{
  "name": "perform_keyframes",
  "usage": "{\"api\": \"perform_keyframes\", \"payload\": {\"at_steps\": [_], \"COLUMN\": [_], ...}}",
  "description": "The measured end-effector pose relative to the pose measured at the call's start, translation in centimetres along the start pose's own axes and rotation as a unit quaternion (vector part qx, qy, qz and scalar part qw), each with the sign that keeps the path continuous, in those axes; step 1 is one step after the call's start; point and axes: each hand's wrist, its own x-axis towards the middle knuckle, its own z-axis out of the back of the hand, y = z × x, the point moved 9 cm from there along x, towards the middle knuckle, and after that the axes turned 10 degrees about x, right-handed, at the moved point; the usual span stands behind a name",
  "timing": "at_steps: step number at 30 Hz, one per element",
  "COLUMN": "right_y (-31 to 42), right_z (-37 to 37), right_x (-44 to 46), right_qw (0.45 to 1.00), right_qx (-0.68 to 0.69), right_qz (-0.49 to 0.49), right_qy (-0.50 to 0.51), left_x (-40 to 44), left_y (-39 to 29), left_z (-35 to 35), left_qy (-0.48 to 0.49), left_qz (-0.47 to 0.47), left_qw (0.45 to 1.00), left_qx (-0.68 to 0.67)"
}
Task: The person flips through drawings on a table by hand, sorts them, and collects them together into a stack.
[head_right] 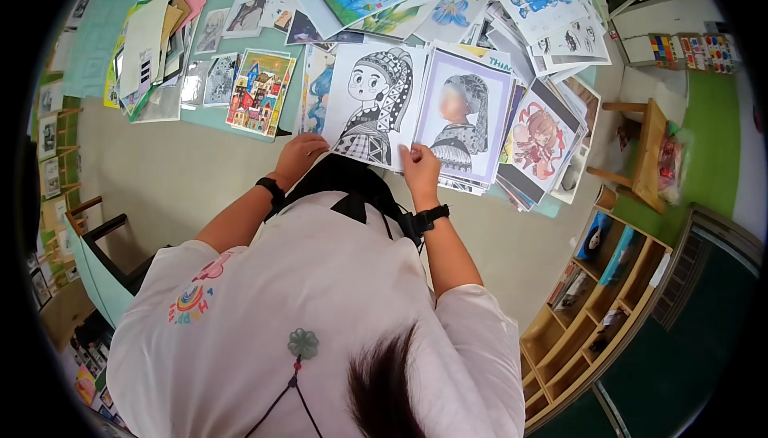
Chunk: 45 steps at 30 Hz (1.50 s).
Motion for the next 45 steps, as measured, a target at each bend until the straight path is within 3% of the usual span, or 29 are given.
{"api": "perform_keyframes", "payload": {"at_steps": [3, 7, 10, 13, 17, 19, 23, 25, 29, 32, 35, 38, 41, 45], "right_y": [0.3, -0.6, -0.8, 1.5, 1.7, 1.3, 1.6, 1.3, 1.2, 1.9, 0.3, 0.8, -0.6, -4.6], "right_z": [-1.3, -2.4, -3.1, -2.4, -3.2, -3.7, -2.7, -1.8, -0.3, -0.3, 1.6, 6.3, 12.2, 17.5], "right_x": [0.0, 0.1, 0.2, 0.0, -0.3, -0.2, 0.6, 1.1, 0.0, -1.0, 0.7, 1.5, 1.1, 0.1], "right_qw": [0.992, 0.985, 0.979, 0.989, 0.981, 0.979, 0.99, 0.991, 0.977, 0.969, 0.983, 0.992, 0.976, 0.965], "right_qx": [-0.087, -0.028, 0.005, -0.092, -0.081, -0.023, 0.031, 0.061, 0.054, 0.129, 0.119, 0.125, 0.185, 0.181], "right_qz": [-0.012, -0.079, -0.065, -0.031, -0.129, -0.153, -0.069, -0.056, -0.162, -0.168, -0.105, -0.026, -0.069, -0.117], "right_qy": [0.088, 0.153, 0.191, 0.11, 0.117, 0.132, 0.122, 0.106, 0.126, 0.125, 0.097, 0.007, -0.096, -0.151], "left_x": [0.2, 0.4, 0.2, -0.1, -0.2, 0.1, 0.9, 1.2, 1.8, 2.4, 2.4, 2.3, 1.9, 0.1], "left_y": [0.3, 0.2, -0.2, 0.8, 1.6, 1.4, -0.5, -0.6, -1.5, -3.5, -4.0, -2.6, -3.0, -1.2], "left_z": [0.0, 1.1, 1.4, 1.1, 2.0, 2.0, 2.7, 2.3, 2.3, 2.3, 1.4, 0.1, 0.2, -2.2], "left_qy": [-0.004, -0.021, -0.029, -0.034, -0.069, -0.064, -0.056, -0.048, -0.065, -0.059, -0.029, 0.019, -0.015, 0.085], "left_qz": [0.002, 0.002, 0.004, 0.052, 0.129, 0.117, 0.04, 0.043, 0.043, -0.021, -0.043, 0.04, -0.067, -0.077], "left_qw": [1.0, 0.999, 0.997, 0.992, 0.981, 0.983, 0.994, 0.993, 0.989, 0.992, 0.995, 0.992, 0.998, 0.989], "left_qx": [-0.011, -0.036, -0.076, -0.107, -0.125, -0.126, -0.085, -0.102, -0.124, -0.11, -0.091, -0.12, 0.016, 0.097]}}
